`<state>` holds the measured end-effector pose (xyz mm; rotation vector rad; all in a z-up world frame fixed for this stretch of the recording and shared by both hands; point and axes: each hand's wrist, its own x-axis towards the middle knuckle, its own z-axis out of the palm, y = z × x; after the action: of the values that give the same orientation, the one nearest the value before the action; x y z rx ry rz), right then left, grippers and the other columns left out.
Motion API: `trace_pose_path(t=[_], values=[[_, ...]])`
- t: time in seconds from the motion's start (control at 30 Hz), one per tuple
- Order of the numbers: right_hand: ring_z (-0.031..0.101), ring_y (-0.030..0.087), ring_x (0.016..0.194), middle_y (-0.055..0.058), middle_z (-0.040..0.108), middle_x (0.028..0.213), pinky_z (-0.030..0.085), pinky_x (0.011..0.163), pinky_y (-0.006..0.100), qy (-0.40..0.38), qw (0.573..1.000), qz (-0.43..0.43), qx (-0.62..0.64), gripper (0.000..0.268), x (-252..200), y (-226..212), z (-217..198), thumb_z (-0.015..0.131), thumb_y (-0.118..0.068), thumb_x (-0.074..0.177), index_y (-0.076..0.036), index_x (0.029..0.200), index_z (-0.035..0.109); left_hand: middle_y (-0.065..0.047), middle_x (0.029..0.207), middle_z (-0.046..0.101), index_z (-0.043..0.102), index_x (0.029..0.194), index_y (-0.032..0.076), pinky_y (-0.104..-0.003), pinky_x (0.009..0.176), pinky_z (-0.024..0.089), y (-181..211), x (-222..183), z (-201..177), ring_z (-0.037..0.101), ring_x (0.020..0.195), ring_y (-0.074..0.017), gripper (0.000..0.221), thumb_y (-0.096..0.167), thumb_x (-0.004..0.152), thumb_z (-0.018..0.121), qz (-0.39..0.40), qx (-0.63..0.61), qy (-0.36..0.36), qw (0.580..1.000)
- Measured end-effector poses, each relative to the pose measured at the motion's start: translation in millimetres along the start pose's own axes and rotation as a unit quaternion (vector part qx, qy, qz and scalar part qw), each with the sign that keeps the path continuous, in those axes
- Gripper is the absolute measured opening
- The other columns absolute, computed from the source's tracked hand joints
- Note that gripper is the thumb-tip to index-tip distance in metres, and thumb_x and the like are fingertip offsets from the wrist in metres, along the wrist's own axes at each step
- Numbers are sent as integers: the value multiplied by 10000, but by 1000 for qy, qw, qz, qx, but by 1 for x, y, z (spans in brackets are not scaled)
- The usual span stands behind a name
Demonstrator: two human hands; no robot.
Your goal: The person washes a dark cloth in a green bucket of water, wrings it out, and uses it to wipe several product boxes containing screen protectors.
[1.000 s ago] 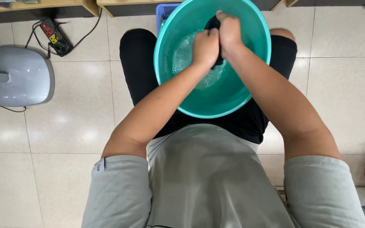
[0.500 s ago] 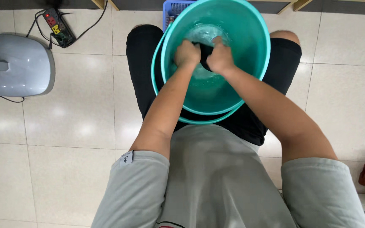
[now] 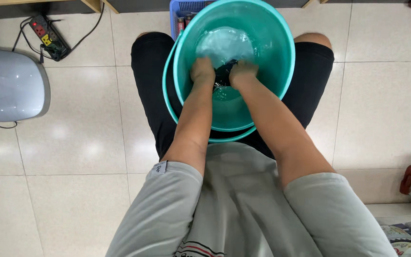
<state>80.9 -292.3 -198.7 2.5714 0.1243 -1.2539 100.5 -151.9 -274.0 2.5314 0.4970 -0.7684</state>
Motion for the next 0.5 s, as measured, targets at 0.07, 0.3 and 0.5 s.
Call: trace_pose_path(t=[0.07, 0.3, 0.5], values=[[615, 441, 1222, 204, 614, 1360, 511, 974, 644, 31, 995, -23, 97, 486, -8, 7, -12, 658, -81, 910, -29, 1392, 633, -181, 1015, 741, 727, 1073, 5, -471, 714, 639, -4, 2, 8, 742, 983, -337, 181, 129, 957, 662, 30, 13, -3, 999], [625, 373, 1244, 148, 630, 1241, 544, 1030, 516, 195, 853, 14, 484, 333, 60, 19, -1, 591, -203, 939, -83, 1248, 624, -182, 1072, 751, 736, 1125, 22, -503, 777, 666, 20, -23, -36, 744, 1039, -361, 337, 289, 978, 593, -21, -274, -13, 961], [673, 245, 829, 87, 746, 898, 508, 698, 402, 234, 546, 38, 804, 94, 36, 8, -44, 720, -153, 831, -106, 911, 734, -240, 1121, 742, 714, 1125, 37, -493, 816, 497, 55, -40, -56, 688, 1010, -435, 492, 397, 911, 457, -6, -382, -23, 924]])
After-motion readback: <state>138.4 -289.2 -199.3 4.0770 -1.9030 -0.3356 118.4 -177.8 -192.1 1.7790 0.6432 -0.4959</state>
